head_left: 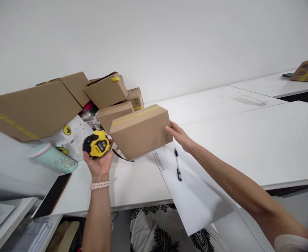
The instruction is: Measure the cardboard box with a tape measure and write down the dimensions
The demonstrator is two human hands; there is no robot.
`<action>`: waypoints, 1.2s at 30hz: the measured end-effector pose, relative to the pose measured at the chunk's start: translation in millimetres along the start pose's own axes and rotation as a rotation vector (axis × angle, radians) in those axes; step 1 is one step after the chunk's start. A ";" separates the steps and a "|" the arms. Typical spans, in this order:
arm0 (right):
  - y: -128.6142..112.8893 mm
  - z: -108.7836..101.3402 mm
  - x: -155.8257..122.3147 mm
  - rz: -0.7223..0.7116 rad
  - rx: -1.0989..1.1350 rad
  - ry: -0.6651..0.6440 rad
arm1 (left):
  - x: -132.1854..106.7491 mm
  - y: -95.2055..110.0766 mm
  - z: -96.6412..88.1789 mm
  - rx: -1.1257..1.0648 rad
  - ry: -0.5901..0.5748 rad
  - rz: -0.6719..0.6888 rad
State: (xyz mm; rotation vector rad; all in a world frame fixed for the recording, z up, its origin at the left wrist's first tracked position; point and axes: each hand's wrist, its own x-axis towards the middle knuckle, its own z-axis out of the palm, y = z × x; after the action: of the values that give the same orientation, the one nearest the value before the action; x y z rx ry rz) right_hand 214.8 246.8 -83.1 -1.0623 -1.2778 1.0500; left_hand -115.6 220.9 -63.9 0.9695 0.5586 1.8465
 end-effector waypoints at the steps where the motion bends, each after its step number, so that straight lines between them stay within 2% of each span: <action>1: -12.9 -2.1 -5.8 -0.061 -0.022 -0.003 | -1.9 10.9 4.1 0.006 -0.001 0.015; 4: -50.5 -9.7 -27.4 -0.244 -0.138 -0.010 | -14.5 48.6 19.6 0.084 0.020 0.081; 6: -66.4 -11.5 -43.1 -0.292 -0.221 0.013 | -28.9 73.1 31.0 0.174 0.015 0.091; 10: -72.6 -3.4 -72.1 -0.254 -0.325 0.028 | -59.7 109.4 45.7 0.363 0.069 0.104; 12: -72.8 3.5 -82.1 -0.182 -0.313 0.002 | -67.6 118.1 46.6 0.414 0.114 0.037; 14: -74.4 9.1 -86.8 -0.106 -0.276 -0.026 | -68.5 118.9 44.9 0.383 0.182 -0.062; 17: -71.0 10.7 -82.2 -0.029 -0.231 -0.038 | -63.0 107.7 40.7 0.263 0.300 -0.186; 21: -43.7 1.9 -64.1 0.053 -0.187 -0.008 | -57.8 89.1 35.8 0.207 0.373 -0.348; 25: -24.8 -1.0 -54.2 0.152 -0.084 0.038 | -55.4 84.2 37.0 0.221 0.350 -0.349; 30: -35.4 16.4 -50.3 0.160 0.004 0.039 | -50.5 85.9 40.6 0.297 0.304 -0.304; 32: -31.7 20.2 -47.3 0.171 0.026 0.033 | -48.6 86.1 38.2 0.322 0.302 -0.301; 34: -17.0 17.2 -46.9 0.164 -0.051 0.060 | -47.6 86.0 34.7 0.329 0.322 -0.305; 36: 6.1 7.4 -52.1 0.123 -0.235 0.077 | -47.9 85.8 31.8 0.328 0.352 -0.291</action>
State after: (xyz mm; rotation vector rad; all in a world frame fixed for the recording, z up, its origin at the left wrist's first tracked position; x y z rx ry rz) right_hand 206.3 197.1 -99.4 -1.3610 -1.3086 0.9560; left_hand -123.7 138.5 -2.1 0.7219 1.1822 1.6963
